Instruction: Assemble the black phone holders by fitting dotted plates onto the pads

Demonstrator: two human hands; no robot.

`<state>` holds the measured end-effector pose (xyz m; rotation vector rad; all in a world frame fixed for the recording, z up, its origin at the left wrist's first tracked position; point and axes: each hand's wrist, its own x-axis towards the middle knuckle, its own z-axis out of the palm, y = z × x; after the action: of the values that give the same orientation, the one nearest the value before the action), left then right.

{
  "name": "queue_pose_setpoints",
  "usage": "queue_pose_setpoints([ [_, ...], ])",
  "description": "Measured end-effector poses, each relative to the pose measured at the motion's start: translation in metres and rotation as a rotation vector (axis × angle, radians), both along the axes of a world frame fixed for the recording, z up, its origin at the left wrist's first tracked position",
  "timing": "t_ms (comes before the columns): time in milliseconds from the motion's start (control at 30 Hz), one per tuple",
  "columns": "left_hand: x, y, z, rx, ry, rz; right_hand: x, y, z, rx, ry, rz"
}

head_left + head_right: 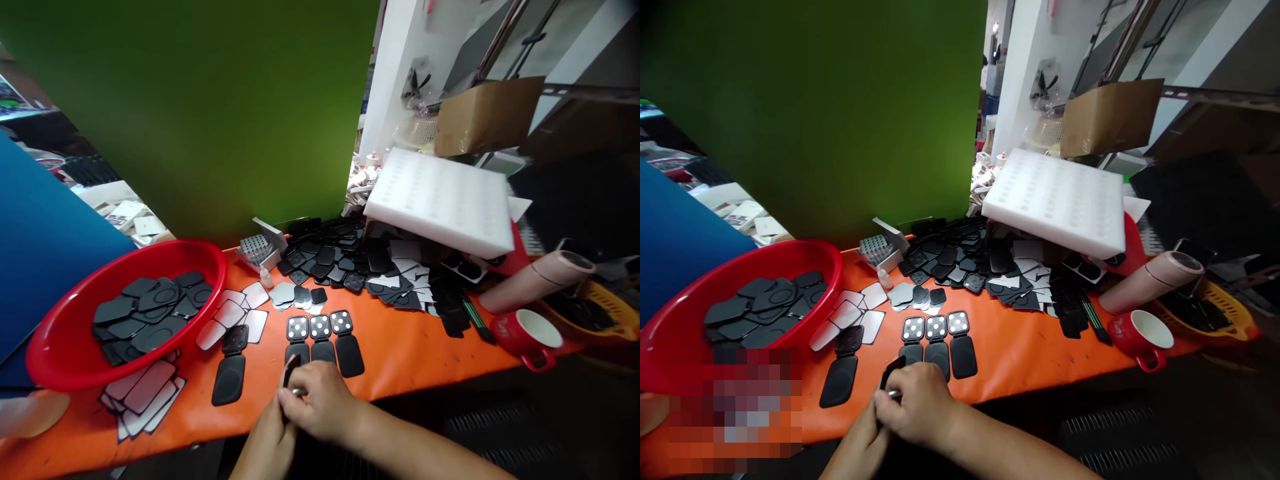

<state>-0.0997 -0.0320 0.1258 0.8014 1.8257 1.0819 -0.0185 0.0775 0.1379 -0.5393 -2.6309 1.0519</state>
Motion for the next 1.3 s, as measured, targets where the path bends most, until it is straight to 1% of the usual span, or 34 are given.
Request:
queue_pose_setpoints([
  [67, -0.001, 0.002, 0.001, 0.0, -0.106, 0.049, -0.001, -0.002, -0.001, -0.019, 0.013, -0.009],
  [167, -0.005, 0.006, 0.002, -0.019, -0.275, 0.125, -0.001, -0.001, 0.002, -0.091, 0.005, -0.042],
  [233, -0.008, 0.009, 0.001, -0.018, -0.331, 0.143, -0.001, 0.001, 0.006, -0.067, -0.022, -0.048],
  [300, -0.01, 0.012, -0.002, 0.006, -0.298, 0.151, 0.0, 0.001, 0.009, 0.045, -0.063, -0.03],
  [400, -0.01, 0.013, -0.004, 0.038, -0.121, 0.134, 0.0, 0.0, 0.011, 0.216, -0.131, 0.015],
  [467, -0.009, 0.012, -0.002, 0.031, 0.006, 0.1, 0.0, -0.002, 0.013, 0.253, -0.154, 0.032],
  [533, -0.006, 0.011, 0.004, 0.025, 0.067, 0.063, 0.002, -0.002, 0.015, 0.222, -0.146, 0.03],
  [600, -0.003, 0.009, 0.009, 0.024, 0.061, 0.035, 0.004, -0.003, 0.014, 0.141, -0.124, 0.006],
  [667, 0.001, 0.008, 0.011, 0.028, 0.037, 0.007, 0.005, -0.006, 0.01, 0.03, -0.111, -0.028],
  [767, 0.004, 0.005, 0.006, 0.04, -0.015, -0.052, 0.007, -0.012, 0.0, -0.123, -0.068, -0.075],
  [800, 0.005, 0.005, 0.003, 0.038, -0.046, -0.052, 0.008, -0.014, -0.003, -0.168, -0.039, -0.088],
  [867, 0.005, 0.006, -0.001, 0.025, -0.141, 0.007, 0.009, -0.014, -0.009, -0.301, 0.031, -0.118],
  [967, 0.006, 0.009, -0.003, 0.011, -0.379, 0.136, 0.012, -0.007, -0.013, -0.645, 0.084, -0.157],
  [1000, 0.006, 0.011, -0.002, 0.003, -0.463, 0.15, 0.013, -0.004, -0.013, -0.729, 0.088, -0.166],
  [1033, 0.007, 0.012, -0.001, 0.0, -0.513, 0.15, 0.014, 0.0, -0.012, -0.757, 0.09, -0.177],
  [1067, 0.007, 0.013, -0.001, 0.004, -0.513, 0.144, 0.015, 0.003, -0.009, -0.725, 0.089, -0.18],
  [1100, 0.008, 0.013, 0.0, 0.013, -0.462, 0.136, 0.015, 0.005, -0.007, -0.642, 0.084, -0.173],
  [1167, 0.009, 0.013, -0.001, 0.046, -0.252, 0.117, 0.015, 0.008, 0.0, -0.389, 0.046, -0.168],
  [1233, 0.01, 0.011, -0.004, 0.054, -0.054, 0.074, 0.015, 0.007, 0.006, -0.148, -0.041, -0.166],
  [1300, 0.009, 0.008, -0.006, 0.021, 0.069, 0.008, 0.014, 0.005, 0.01, 0.006, -0.119, -0.166],
])
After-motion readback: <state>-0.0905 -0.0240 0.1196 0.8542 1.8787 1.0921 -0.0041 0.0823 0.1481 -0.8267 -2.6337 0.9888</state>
